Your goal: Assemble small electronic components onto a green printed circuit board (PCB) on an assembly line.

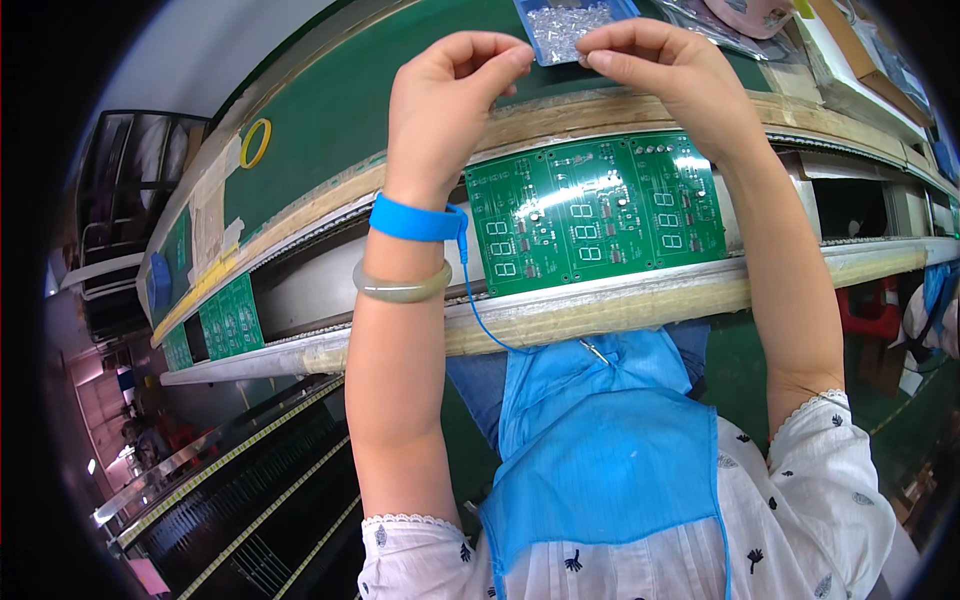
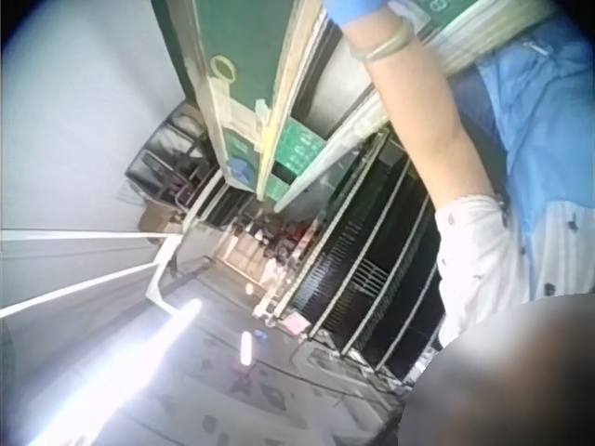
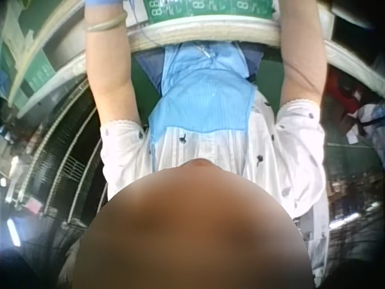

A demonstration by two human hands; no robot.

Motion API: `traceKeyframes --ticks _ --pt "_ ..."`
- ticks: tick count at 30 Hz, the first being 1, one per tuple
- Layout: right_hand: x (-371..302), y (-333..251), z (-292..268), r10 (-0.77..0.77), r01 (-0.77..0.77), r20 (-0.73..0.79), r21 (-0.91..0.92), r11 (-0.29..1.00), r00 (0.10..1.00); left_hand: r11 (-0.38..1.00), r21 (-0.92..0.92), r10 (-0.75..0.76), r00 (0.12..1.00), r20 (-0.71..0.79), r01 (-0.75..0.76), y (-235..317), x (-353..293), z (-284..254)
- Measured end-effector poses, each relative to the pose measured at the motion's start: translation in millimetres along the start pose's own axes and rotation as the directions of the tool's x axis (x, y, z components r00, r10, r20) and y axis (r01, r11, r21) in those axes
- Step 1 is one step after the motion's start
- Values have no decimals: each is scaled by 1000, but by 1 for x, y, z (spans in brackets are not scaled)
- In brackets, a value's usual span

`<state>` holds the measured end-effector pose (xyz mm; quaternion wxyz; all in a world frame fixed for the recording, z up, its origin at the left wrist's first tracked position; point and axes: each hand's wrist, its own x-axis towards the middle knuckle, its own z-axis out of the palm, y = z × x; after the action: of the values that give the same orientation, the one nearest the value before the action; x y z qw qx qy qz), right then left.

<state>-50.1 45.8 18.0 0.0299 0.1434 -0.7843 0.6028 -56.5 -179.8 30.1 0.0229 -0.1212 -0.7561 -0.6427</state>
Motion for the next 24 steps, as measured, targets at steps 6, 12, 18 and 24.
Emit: traceKeyframes --ticks 6,12,18,24 --pt "-8 5 13 22 -25 122 24 999 992 975 -144 -157 983 97 170 -12 -24 -17" --pt "-12 -1 26 16 -3 154 -86 996 988 962 -173 -189 973 128 210 -23 -33 -23" --pt "-17 -2 31 11 15 151 -172 985 989 962 -189 -178 979 100 194 -23 -34 -20" --pt "-22 -4 34 -223 328 258 -505 799 940 976 -135 -166 984 59 172 -33 -38 -19"
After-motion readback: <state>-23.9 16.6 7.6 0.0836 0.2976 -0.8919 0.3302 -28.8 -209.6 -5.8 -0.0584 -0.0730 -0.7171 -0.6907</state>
